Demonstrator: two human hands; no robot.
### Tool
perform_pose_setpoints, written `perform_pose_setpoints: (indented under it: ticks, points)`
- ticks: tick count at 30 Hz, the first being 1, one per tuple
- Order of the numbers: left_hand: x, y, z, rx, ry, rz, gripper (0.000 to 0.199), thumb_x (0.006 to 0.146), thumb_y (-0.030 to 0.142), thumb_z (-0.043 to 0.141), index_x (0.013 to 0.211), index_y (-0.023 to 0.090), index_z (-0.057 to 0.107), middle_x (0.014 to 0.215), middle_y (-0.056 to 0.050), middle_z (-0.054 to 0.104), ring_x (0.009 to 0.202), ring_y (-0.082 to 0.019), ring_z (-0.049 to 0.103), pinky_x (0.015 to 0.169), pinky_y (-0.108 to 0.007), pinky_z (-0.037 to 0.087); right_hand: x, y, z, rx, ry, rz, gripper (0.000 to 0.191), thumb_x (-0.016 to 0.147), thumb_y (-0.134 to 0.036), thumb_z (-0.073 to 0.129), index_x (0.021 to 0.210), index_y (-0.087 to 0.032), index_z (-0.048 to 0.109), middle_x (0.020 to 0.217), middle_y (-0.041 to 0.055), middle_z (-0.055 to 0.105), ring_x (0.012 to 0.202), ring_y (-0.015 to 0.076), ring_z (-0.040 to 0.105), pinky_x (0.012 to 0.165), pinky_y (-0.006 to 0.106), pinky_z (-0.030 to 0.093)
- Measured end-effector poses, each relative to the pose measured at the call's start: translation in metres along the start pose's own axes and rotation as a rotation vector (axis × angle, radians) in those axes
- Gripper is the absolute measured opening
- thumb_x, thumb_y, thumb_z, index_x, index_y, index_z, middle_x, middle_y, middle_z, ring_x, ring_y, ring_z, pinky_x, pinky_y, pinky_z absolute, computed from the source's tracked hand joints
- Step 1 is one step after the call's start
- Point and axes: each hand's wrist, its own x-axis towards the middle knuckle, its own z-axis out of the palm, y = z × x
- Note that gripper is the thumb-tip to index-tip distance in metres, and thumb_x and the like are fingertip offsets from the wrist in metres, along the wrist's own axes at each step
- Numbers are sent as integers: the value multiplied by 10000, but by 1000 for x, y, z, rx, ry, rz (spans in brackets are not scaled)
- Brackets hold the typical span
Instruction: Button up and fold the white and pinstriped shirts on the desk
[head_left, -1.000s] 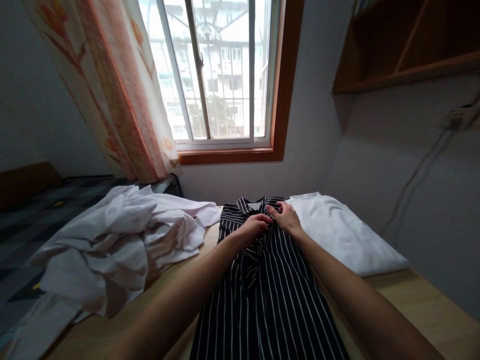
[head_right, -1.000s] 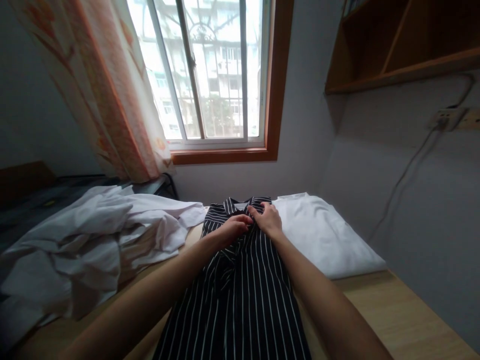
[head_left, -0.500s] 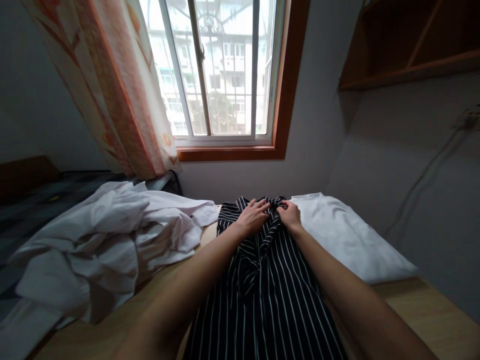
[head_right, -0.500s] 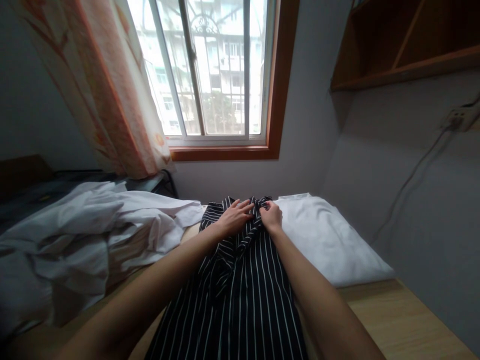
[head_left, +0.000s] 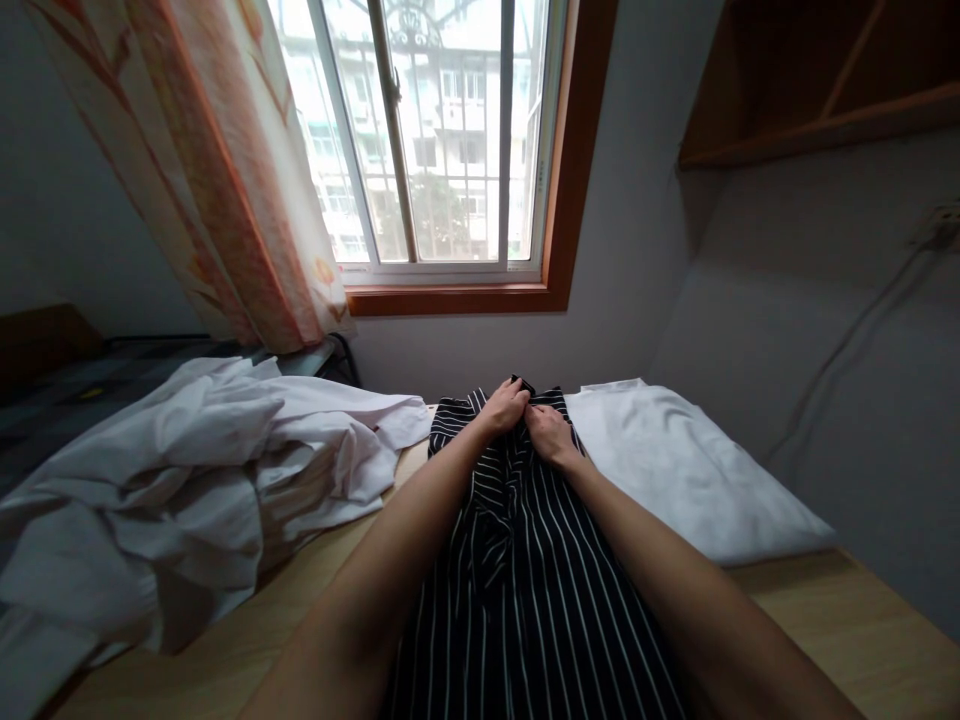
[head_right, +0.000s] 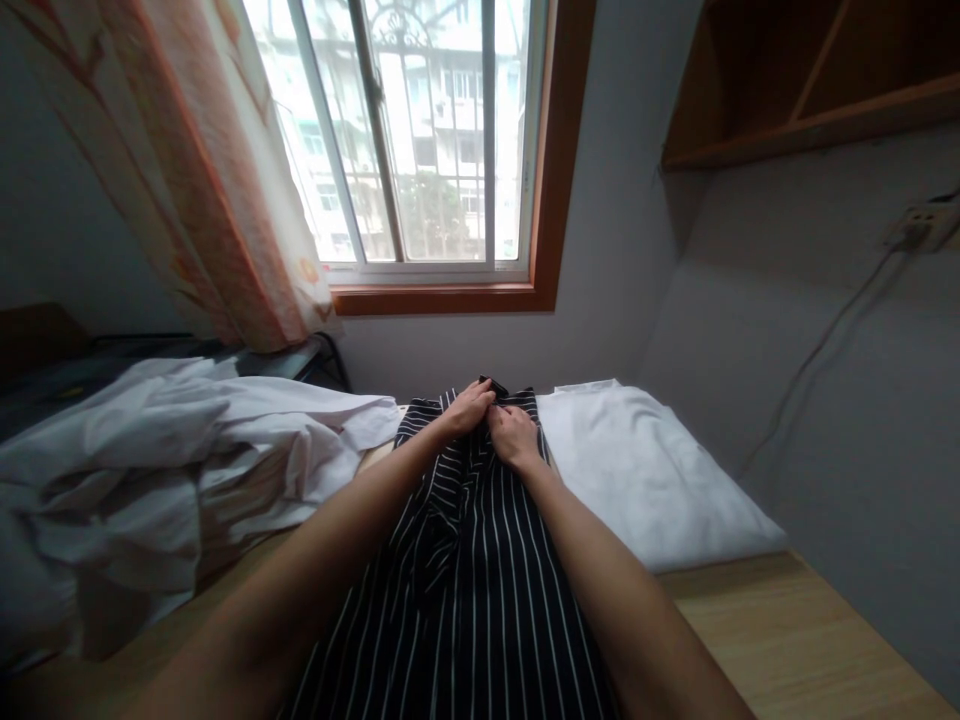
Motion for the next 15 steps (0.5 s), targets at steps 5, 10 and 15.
perform_pose_setpoints:
  ticks: [5, 10, 15]
  points:
    - [-9, 7, -5, 11, -108, 77, 580, 951, 423, 323, 1434, 123, 435, 1554, -85, 290, 1447, -210, 244, 1179, -323, 175, -7, -3, 0, -84, -138, -95, 468, 993, -281, 259, 1368, -152, 507, 1444, 126, 481, 1353, 261, 382, 1115, 451, 247]
    - [-24, 3, -5, -164, -317, 107, 649, 973, 559, 171, 1542, 246, 183, 1528, -41, 361, 1396, -211, 361, 1156, -366, 245, -27, -6, -11, -152, -274, -177, 575, 965, -439, 371, 1415, -92, 454, 1490, 161, 414, 1415, 291, 291, 1169, 458, 144]
    - [-40, -1, 11, 37, -314, 159, 655, 979, 559, 136, 1545, 229, 139, 1582, -43, 217, 1476, -236, 132, 1174, -535, 46, -93, -18, -35, -170, -458, -381, 828, 943, -634, 290, 1499, -21, 265, 1561, 210, 215, 1461, 314, 149, 1184, 481, 130]
